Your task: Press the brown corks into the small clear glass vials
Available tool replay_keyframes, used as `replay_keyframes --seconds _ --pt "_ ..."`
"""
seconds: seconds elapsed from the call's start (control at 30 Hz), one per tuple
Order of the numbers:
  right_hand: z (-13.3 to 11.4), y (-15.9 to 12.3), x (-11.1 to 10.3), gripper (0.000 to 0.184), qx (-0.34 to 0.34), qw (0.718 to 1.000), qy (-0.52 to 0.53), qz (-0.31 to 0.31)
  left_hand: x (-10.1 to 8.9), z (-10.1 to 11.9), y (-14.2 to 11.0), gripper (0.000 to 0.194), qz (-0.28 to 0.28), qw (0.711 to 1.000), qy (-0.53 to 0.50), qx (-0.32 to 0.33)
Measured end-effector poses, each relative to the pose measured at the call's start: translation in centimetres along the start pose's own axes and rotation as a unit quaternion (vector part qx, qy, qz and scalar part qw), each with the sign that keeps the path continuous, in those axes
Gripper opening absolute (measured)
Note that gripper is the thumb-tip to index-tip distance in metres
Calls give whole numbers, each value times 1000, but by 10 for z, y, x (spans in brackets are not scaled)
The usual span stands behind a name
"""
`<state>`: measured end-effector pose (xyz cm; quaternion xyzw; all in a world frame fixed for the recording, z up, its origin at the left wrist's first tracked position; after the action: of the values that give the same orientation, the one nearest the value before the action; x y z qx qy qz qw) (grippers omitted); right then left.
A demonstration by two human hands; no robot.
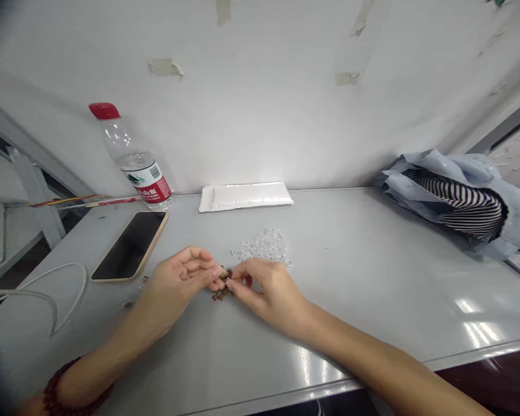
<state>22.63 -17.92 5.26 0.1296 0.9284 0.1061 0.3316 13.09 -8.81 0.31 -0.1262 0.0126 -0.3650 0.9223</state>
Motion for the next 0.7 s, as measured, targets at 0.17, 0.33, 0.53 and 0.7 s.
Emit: replay_keyframes --seconds 0.17,0.33,0.53,0.7 --pt "7 1 -2 11 4 999 -45 -3 -5 4 1 15 8 988 148 50" --pt "12 6 -13 13 -37 986 -164 21 -6 12 -2 17 -8 949 311 52" --pt "20 12 -25 12 -54 964 -259 19 -60 45 5 30 90 896 432 45" --pt "16 12 -29 10 -69 962 -263 33 -82 35 12 35 53 855 516 6"
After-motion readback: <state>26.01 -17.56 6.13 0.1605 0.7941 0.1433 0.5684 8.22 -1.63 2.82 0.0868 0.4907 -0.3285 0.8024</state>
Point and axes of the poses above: each hand's wrist, its own y-axis towards the middle knuckle, its own x-axis out of the palm, z = x × y, the point moved 10 cm from there along y, towards the middle knuckle, and after that the axes turned 3 degrees about -y, right-handed, at the moved point
